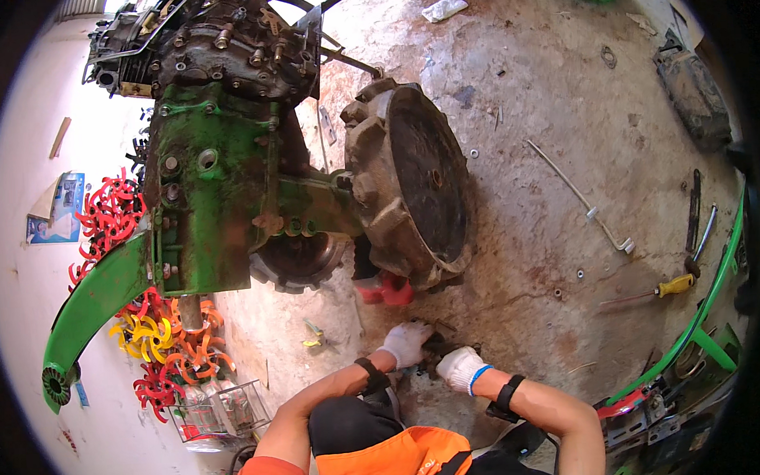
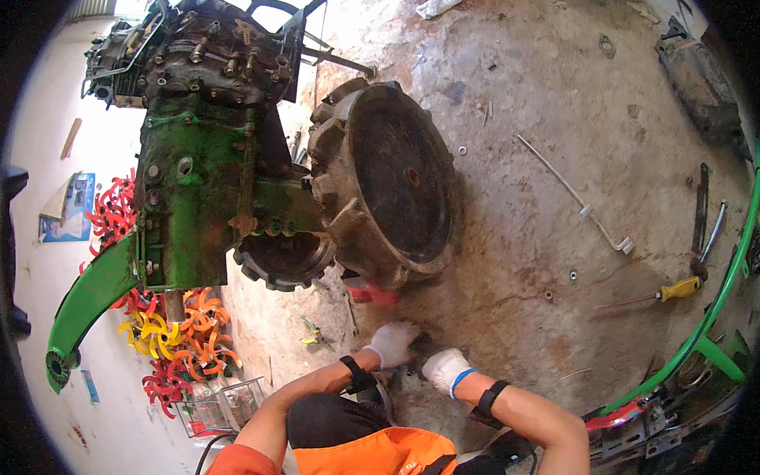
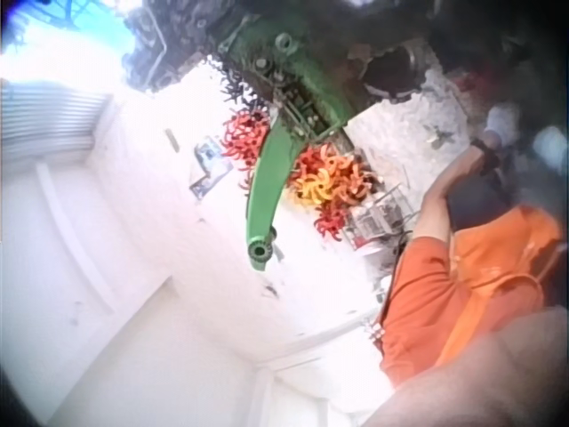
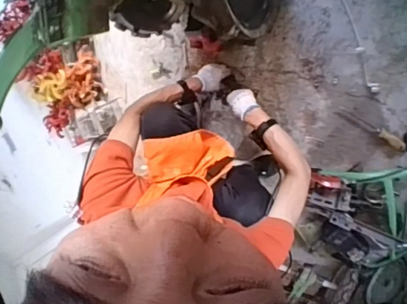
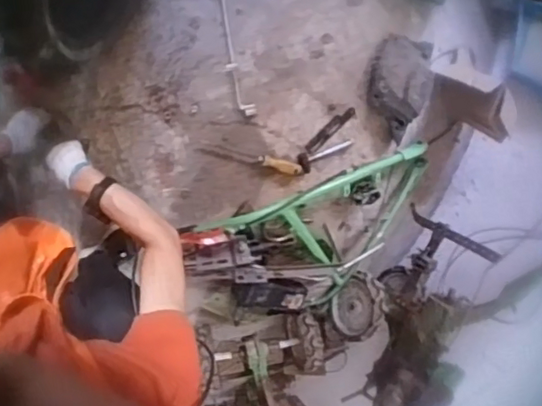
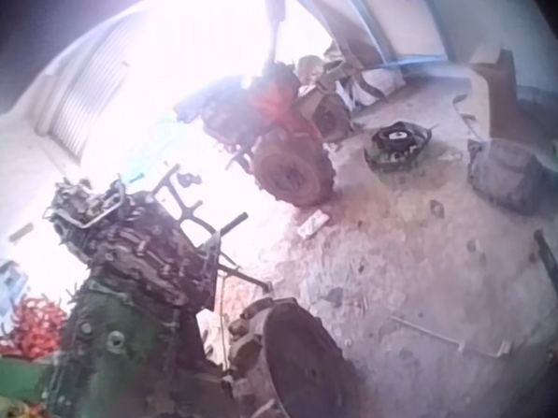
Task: The person uses a wire brush to clean a green engine block and then uses a cordless impact wrench to remove bolts and disassemble parts of the engine. The person handles the engine, bolts, and tools throughout the clip.
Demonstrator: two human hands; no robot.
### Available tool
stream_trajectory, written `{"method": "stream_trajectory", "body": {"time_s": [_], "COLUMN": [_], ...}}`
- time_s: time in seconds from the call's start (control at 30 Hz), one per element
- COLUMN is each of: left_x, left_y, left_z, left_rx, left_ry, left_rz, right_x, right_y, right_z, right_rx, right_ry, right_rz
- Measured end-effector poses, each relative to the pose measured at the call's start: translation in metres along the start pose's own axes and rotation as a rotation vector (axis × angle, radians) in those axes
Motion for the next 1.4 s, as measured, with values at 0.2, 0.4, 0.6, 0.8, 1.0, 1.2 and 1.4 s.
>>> {"method": "stream_trajectory", "body": {"time_s": [0.2, 0.4, 0.6, 0.8, 1.0, 1.2, 1.4], "left_x": [0.001, 0.008, 0.008, 0.008, 0.006, 0.004, 0.01], "left_y": [0.0, -0.011, -0.014, -0.014, -0.008, -0.008, -0.016], "left_z": [0.002, 0.003, 0.002, 0.004, 0.007, 0.007, 0.006], "left_rx": [0.025, -0.038, -0.049, -0.003, 0.013, 0.064, -0.005], "left_ry": [0.027, -0.005, 0.007, 0.026, 0.029, 0.081, 0.041], "left_rz": [-0.018, 0.015, -0.013, 0.013, -0.018, -0.028, -0.015], "right_x": [-0.002, -0.001, 0.0, 0.003, 0.001, 0.003, 0.02], "right_y": [0.004, 0.005, 0.011, 0.007, 0.001, 0.003, -0.001], "right_z": [-0.005, -0.004, -0.006, 0.001, 0.003, -0.001, -0.018], "right_rx": [-0.045, -0.003, 0.056, 0.086, 0.122, 0.127, -0.032], "right_ry": [0.011, -0.008, -0.02, -0.051, -0.042, -0.019, 0.034], "right_rz": [0.009, 0.03, 0.025, -0.012, -0.045, -0.017, -0.036]}}
Point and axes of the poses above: each hand's wrist, its own z-axis towards the middle knuckle, its own y-axis out of the back of the hand, x = y × z, the point moved 3 cm from there along z, towards the middle knuckle, and after that the axes turned 8 degrees about -y, right-handed, at the moved point
